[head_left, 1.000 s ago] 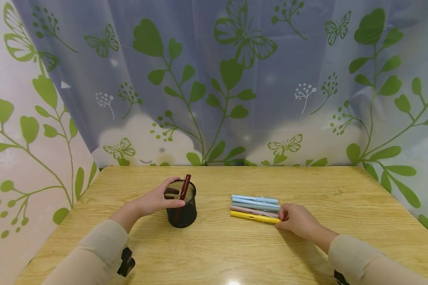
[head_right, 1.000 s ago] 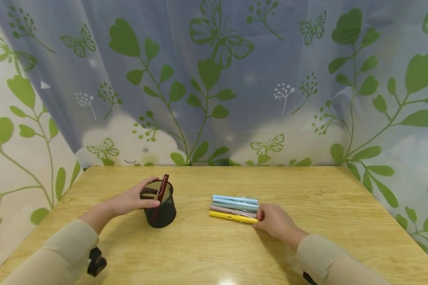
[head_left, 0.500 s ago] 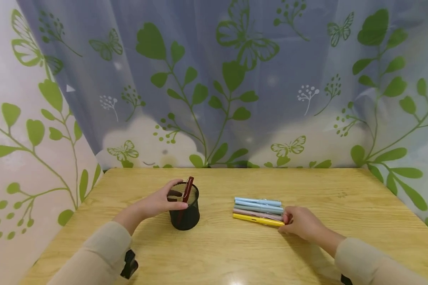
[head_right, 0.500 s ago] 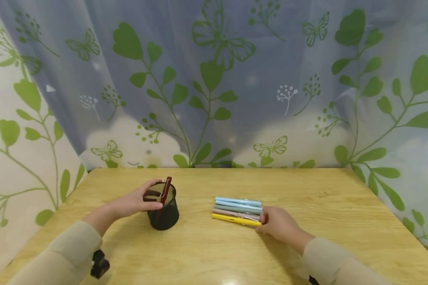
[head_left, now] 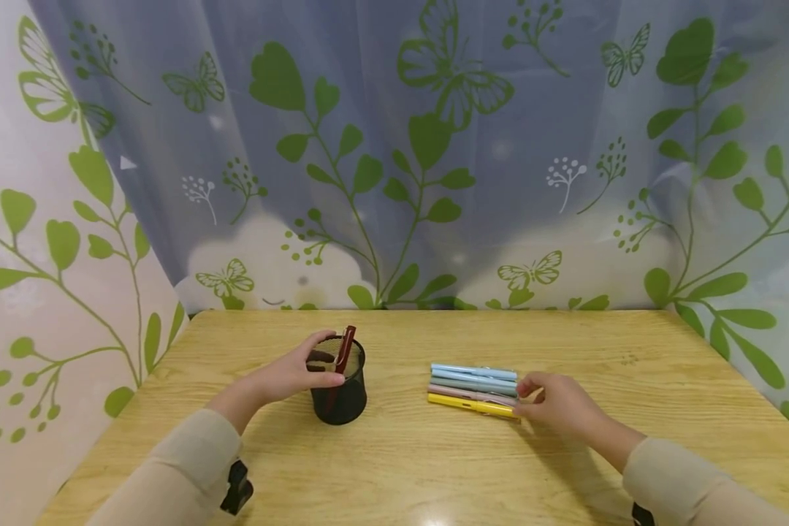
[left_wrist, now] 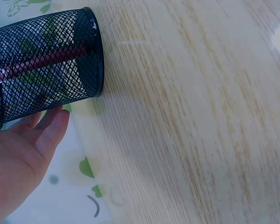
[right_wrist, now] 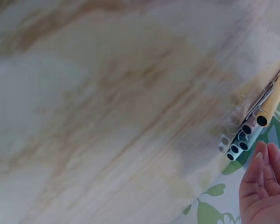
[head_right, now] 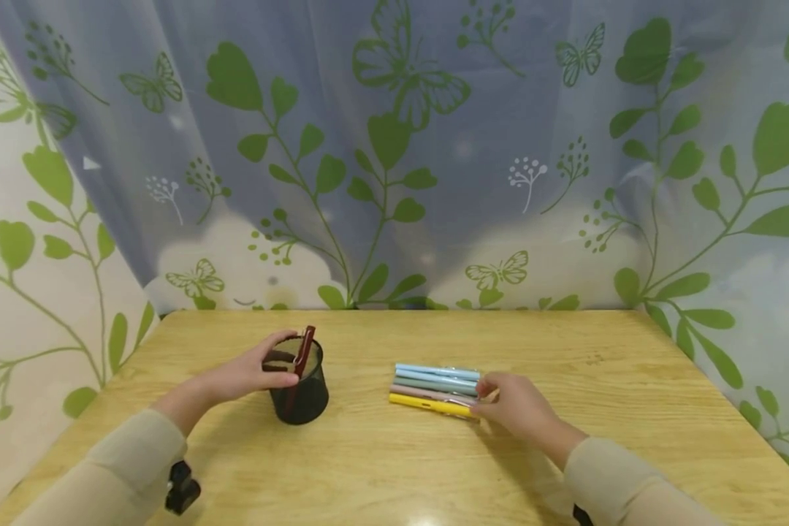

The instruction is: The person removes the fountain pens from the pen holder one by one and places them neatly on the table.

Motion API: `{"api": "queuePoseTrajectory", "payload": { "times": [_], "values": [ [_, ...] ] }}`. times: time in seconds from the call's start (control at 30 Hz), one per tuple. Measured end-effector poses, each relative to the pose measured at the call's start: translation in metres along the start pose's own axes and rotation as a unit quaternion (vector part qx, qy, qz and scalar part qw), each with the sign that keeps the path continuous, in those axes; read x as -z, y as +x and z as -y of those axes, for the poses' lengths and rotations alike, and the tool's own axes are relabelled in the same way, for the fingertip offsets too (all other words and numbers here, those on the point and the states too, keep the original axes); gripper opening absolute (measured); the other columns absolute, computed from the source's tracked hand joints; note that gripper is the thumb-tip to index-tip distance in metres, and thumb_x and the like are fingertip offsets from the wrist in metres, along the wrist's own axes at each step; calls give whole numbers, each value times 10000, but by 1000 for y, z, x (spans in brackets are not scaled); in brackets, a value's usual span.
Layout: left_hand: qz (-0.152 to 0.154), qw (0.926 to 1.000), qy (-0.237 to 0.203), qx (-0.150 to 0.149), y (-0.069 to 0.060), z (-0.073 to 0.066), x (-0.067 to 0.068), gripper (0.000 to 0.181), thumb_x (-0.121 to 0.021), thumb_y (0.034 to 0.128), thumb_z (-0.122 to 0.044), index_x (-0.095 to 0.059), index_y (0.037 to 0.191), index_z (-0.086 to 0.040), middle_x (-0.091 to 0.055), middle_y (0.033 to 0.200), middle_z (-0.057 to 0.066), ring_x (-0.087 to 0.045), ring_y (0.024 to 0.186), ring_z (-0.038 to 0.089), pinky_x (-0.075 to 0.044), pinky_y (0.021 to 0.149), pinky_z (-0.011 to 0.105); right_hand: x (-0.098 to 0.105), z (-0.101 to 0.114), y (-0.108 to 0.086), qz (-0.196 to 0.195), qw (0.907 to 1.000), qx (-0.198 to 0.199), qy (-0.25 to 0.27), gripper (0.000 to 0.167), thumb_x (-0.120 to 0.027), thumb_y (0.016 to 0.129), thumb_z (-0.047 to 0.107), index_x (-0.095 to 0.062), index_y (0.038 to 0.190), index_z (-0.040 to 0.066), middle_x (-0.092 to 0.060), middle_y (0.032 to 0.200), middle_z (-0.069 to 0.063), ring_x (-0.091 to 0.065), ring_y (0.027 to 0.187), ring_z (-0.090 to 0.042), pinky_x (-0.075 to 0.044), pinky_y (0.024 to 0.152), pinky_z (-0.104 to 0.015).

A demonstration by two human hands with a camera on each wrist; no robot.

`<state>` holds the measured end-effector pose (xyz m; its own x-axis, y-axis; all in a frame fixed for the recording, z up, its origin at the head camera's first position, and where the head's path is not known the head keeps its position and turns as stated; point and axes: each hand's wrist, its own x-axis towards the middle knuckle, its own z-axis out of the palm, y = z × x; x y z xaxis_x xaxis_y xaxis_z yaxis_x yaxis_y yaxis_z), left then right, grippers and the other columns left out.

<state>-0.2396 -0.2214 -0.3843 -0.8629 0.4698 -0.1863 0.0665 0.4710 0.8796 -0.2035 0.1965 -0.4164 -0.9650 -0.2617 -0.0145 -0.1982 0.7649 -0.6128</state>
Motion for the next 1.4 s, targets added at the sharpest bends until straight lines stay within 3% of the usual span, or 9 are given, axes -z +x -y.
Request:
{"api": "queuePoseTrajectory", "payload": {
  "times": [0.33,0.57,0.77,0.9,1.17,1.4],
  "values": [
    [-13,10000,-7,-30,0,1,0,883,-665,872,-318,-74,1495,-109,-330,1392,266,-354,1266,419,-384,948,520,-1,8,5,-187,9985,429,292,320,-713,830,254,-663,1086,67,-655,1031,-50,-585,857,-171,-473,644,-316],
    [-34,10000,44,-2,2,2,0,894,-674,862,-337,-85,1494,-109,-339,1391,257,-357,1268,410,-384,951,516,-2,14,9,-209,9967,454,643,322,-705,837,268,-667,1096,81,-654,1044,-39,-578,891,-179,-465,665,-324],
    [-46,9999,161,4,1,2,1,905,-673,860,-353,-78,1494,-101,-343,1387,262,-381,1252,410,-383,949,521,-9,17,17,-44,9930,653,980,355,-695,845,281,-660,1124,64,-652,1075,-70,-582,897,-178,-475,666,-306],
    [-46,9999,125,2,0,2,1,891,-673,863,-338,-85,1493,-110,-346,1387,259,-385,1251,407,-385,949,517,-14,20,22,35,9902,681,1217,362,-697,844,283,-658,1130,66,-648,1086,-72,-580,904,-180,-478,732,-343],
    [-28,10000,75,-19,1,1,1,884,-676,861,-334,-94,1492,-124,-348,1386,251,-375,1257,406,-388,949,511,-20,27,32,101,9884,608,1391,325,-688,857,264,-665,1127,85,-649,994,-9,-566,902,-180,-466,744,-350],
    [-13,10000,47,-30,1,2,1,882,-674,863,-330,-93,1491,-118,-342,1386,258,-376,1254,410,-395,942,509,-23,35,40,279,9860,701,1488,341,-678,864,282,-657,1151,100,-645,1057,-40,-564,930,-171,-453,775,-366]
  ]
}}
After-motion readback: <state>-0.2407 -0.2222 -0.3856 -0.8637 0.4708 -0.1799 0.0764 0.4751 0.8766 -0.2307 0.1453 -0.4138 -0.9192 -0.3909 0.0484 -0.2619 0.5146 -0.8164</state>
